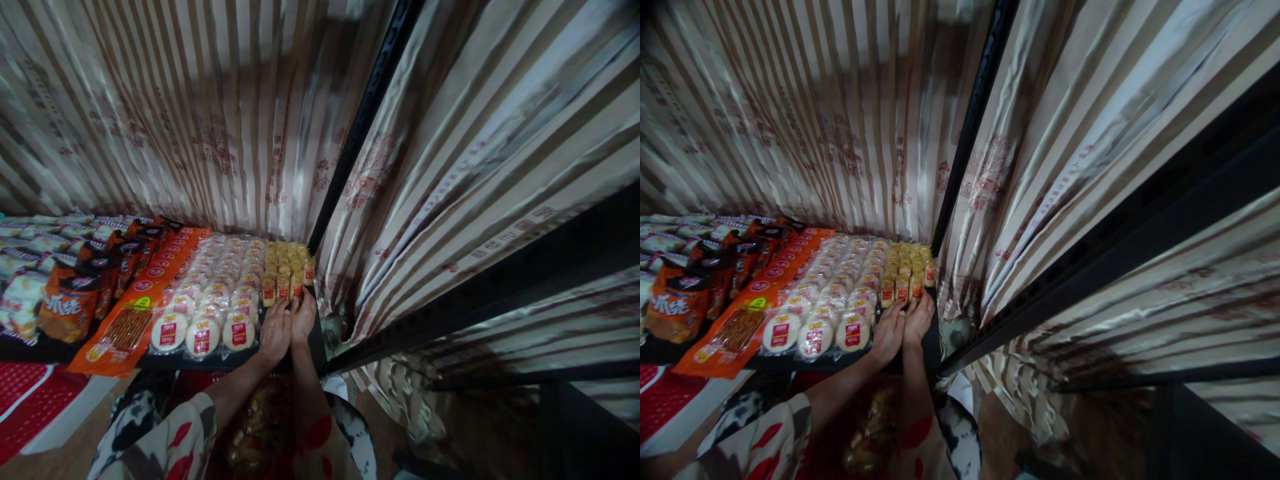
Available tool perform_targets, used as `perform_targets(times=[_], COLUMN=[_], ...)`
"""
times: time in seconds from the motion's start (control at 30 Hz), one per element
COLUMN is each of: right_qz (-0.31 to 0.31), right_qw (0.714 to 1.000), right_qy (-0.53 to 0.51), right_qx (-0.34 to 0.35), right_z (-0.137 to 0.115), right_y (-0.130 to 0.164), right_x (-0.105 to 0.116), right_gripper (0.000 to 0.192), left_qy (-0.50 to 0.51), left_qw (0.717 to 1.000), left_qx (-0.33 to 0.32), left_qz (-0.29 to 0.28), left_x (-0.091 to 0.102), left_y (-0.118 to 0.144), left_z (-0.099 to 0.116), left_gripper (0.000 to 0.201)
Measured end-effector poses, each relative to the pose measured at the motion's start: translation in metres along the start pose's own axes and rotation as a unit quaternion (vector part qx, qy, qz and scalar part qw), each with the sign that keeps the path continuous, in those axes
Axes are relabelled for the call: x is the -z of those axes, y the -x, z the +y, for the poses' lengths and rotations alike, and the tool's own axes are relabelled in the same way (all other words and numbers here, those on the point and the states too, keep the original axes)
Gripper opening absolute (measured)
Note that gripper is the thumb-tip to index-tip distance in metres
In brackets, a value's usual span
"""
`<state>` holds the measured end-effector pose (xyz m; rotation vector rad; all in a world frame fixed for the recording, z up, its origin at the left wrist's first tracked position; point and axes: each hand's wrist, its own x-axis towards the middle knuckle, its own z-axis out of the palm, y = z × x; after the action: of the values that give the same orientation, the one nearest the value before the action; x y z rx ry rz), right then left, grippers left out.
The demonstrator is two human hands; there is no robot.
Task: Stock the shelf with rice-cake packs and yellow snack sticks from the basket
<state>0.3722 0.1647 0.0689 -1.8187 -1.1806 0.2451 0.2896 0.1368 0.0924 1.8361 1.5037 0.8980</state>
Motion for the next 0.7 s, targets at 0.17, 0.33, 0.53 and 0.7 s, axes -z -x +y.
perform_targets(times=[0.17, 0.33, 0.53, 0.7], right_qz=[0.008, 0.039, 0.072, 0.056], right_qw=[1.0, 0.999, 0.996, 0.996], right_qy=[-0.014, -0.027, -0.052, -0.06], right_qx=[-0.006, -0.007, -0.019, -0.026], right_z=[0.004, 0.008, 0.007, 0.004], right_y=[-0.002, -0.002, -0.006, -0.016], right_x=[0.0, -0.005, -0.008, -0.008], right_gripper=[0.043, 0.042, 0.043, 0.044], left_qy=[0.014, 0.013, 0.006, 0.002], left_qw=[0.999, 0.996, 0.995, 0.996], left_qx=[-0.045, -0.083, -0.094, -0.092], left_qz=[-0.013, -0.03, -0.013, -0.01], left_x=[0.001, -0.001, -0.008, -0.011], left_y=[0.0, -0.002, -0.002, -0.001], left_z=[0.001, -0.001, -0.01, -0.013], left_gripper=[0.047, 0.047, 0.048, 0.049])
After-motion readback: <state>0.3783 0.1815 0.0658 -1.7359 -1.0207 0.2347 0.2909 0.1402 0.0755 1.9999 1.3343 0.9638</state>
